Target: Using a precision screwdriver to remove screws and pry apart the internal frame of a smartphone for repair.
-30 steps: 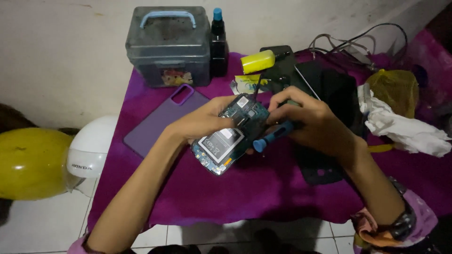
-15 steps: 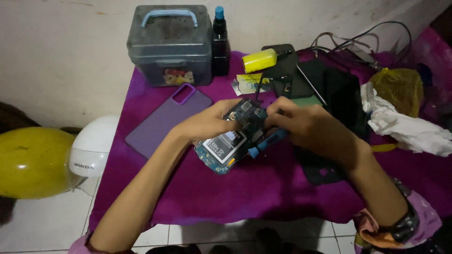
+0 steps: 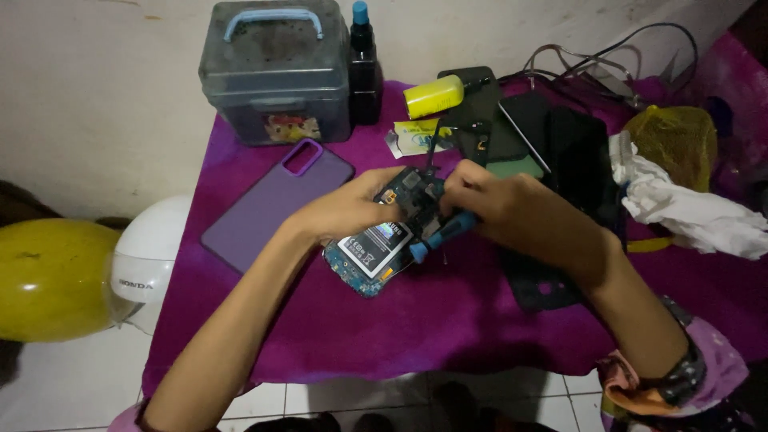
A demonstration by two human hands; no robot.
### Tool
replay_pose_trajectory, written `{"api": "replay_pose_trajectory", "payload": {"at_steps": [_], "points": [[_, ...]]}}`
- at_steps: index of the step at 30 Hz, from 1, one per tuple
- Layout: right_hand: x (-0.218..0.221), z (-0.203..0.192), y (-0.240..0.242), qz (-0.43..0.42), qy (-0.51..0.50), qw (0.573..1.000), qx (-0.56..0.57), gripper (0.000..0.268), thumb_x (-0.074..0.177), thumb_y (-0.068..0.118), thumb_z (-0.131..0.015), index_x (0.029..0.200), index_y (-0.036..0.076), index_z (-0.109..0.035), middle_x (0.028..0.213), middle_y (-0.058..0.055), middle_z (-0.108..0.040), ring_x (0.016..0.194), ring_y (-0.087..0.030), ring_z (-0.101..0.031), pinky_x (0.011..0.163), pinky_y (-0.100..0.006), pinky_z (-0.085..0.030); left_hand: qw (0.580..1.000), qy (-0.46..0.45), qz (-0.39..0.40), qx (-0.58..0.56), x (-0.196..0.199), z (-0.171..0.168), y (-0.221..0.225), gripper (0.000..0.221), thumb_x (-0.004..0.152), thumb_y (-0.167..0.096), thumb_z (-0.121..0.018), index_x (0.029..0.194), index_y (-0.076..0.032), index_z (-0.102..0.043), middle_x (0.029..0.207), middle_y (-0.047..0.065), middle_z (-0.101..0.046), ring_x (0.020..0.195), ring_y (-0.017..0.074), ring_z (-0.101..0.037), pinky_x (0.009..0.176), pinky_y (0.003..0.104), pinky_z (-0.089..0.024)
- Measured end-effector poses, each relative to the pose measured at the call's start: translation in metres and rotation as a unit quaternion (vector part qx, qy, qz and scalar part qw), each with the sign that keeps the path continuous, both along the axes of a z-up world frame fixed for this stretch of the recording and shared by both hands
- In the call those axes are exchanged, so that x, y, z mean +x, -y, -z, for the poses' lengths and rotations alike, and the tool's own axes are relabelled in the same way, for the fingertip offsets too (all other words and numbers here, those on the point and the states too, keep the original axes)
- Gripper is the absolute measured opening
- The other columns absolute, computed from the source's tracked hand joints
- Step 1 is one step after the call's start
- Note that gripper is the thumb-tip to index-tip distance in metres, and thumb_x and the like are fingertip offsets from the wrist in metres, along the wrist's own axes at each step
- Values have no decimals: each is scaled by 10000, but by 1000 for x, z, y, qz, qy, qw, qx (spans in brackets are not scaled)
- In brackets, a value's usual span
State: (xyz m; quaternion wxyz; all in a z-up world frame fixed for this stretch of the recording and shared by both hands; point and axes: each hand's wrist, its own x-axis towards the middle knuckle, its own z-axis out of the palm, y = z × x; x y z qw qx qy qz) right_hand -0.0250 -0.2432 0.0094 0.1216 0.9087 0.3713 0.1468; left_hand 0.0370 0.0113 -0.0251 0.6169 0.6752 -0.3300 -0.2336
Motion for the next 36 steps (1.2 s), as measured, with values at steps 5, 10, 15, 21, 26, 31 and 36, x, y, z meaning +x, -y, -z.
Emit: {"api": "replay_pose_trajectory", "payload": {"at_steps": [5, 10, 15, 21, 26, 31, 36], "points": [[9, -10, -3, -37, -159, 978, 132, 302, 956, 181, -652, 1255, 153, -625, 987, -49, -672, 849, -296, -713, 747, -434, -549, 1000, 7, 8, -9, 4, 3, 6, 296, 810, -94, -713, 1106, -83, -719, 935, 6, -709, 810, 130, -646, 729, 289, -571], [20, -8, 2, -64, -247, 945, 207, 293, 936, 199, -694, 1227, 187, -659, 1067, -22, -682, 972, -271, -714, 750, -410, -557, 1000, 6, 16, -5, 3, -1, 4, 305, 803, -76, -706, 1107, -87, -724, 928, 3, -715, 801, 124, -649, 732, 285, -573], [19, -17, -2, -109, -269, 916, 278, 145, 935, 152, -710, 1075, 116, -696, 975, -65, -684, 825, -293, -704, 767, -435, -569, 1000, 10, 25, -15, 6, 1, 4, 294, 809, -73, -709, 1103, -83, -725, 926, 7, -714, 799, 130, -640, 721, 288, -567], [4, -7, -4, -136, -185, 933, 278, 235, 900, 382, -748, 1059, 216, -699, 1068, 18, -655, 906, -240, -709, 722, -389, -559, 999, -27, 12, -17, 14, 15, 0, 335, 811, -116, -747, 1144, -82, -736, 949, 13, -710, 817, 139, -632, 779, 313, -564], [-13, -4, -31, -210, -166, 911, 313, 233, 874, 204, -801, 1102, 177, -762, 1148, -21, -686, 775, -228, -748, 646, -335, -603, 999, -43, 4, -23, 1, 14, -4, 291, 824, -117, -716, 1113, -82, -733, 964, 22, -711, 859, 143, -641, 792, 302, -551], [-13, 17, -34, -243, -74, 933, 255, 308, 930, 1, -652, 1121, 214, -767, 1081, 12, -669, 578, -195, -684, 522, -338, -586, 999, -34, 15, -22, 15, 27, 1, 301, 838, -115, -711, 1137, -85, -729, 966, 7, -712, 847, 130, -633, 807, 297, -556], [-15, 20, -37, -237, -63, 938, 247, 311, 965, 8, -579, 1073, 230, -767, 1007, 46, -665, 548, -173, -667, 468, -315, -542, 998, -40, 25, -35, 3, 8, -3, 266, 896, -80, -662, 1154, -64, -727, 975, 42, -710, 857, 166, -639, 837, 340, -568]]}}
